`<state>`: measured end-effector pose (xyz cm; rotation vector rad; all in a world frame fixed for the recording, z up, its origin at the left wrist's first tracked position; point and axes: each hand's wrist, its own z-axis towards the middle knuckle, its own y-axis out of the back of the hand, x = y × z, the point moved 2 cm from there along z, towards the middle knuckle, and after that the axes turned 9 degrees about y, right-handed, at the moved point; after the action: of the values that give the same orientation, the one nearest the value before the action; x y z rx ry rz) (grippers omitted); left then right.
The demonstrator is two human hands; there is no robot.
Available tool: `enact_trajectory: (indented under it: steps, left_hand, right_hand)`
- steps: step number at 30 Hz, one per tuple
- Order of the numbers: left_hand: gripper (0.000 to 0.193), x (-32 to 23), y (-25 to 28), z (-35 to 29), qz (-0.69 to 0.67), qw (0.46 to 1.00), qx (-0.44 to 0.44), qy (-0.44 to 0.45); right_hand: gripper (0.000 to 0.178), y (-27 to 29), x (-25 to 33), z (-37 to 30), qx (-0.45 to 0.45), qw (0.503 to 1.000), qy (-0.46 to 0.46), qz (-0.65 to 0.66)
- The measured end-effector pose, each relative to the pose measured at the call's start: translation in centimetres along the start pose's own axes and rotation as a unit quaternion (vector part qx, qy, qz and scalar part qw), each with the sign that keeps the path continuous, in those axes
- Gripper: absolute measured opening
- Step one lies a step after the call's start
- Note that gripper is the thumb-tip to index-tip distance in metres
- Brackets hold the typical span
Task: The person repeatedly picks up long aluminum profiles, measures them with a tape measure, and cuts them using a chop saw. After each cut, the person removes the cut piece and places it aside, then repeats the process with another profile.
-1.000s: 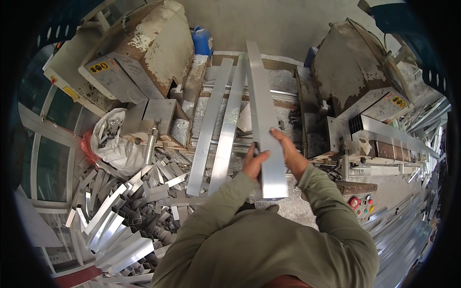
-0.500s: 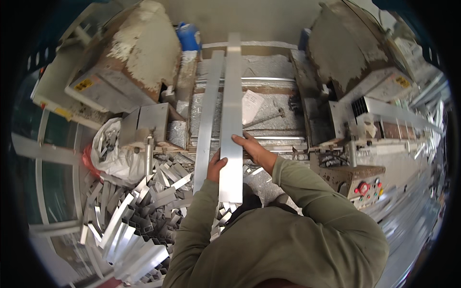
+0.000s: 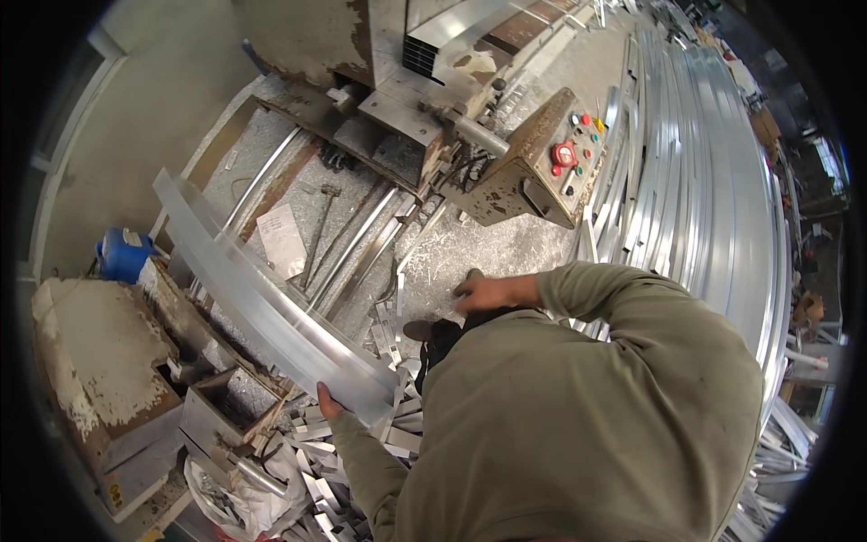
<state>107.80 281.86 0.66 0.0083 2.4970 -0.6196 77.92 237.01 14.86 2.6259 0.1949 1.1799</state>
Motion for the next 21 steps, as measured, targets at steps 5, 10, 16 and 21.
enact_trajectory:
  steps: [5,10,16,21]
  left_hand:
    - [0.078,-0.5,-1.8,-0.3,0.029,0.998,-0.014,0.047]
    - [0.079,-0.2,-1.3,2.2,0.155,0.985,-0.076,0.002]
    - [0.077,2.1,-1.8,2.9,0.144,0.986,-0.081,-0.010]
    - [0.080,2.5,-2.9,0.2,0.287,0.890,-0.336,-0.115]
  right_hand:
    - [0.059,8.8,-10.0,-4.4,-0.185,0.963,-0.164,0.109]
    - [0.049,17.6,-16.7,-7.5,-0.341,0.912,-0.161,0.164]
    - [0.051,29.6,-23.2,-10.1,-0.578,0.812,-0.077,0.022]
    - [0.095,34.7,-21.6,-7.5,-0.607,0.750,-0.034,-0.259]
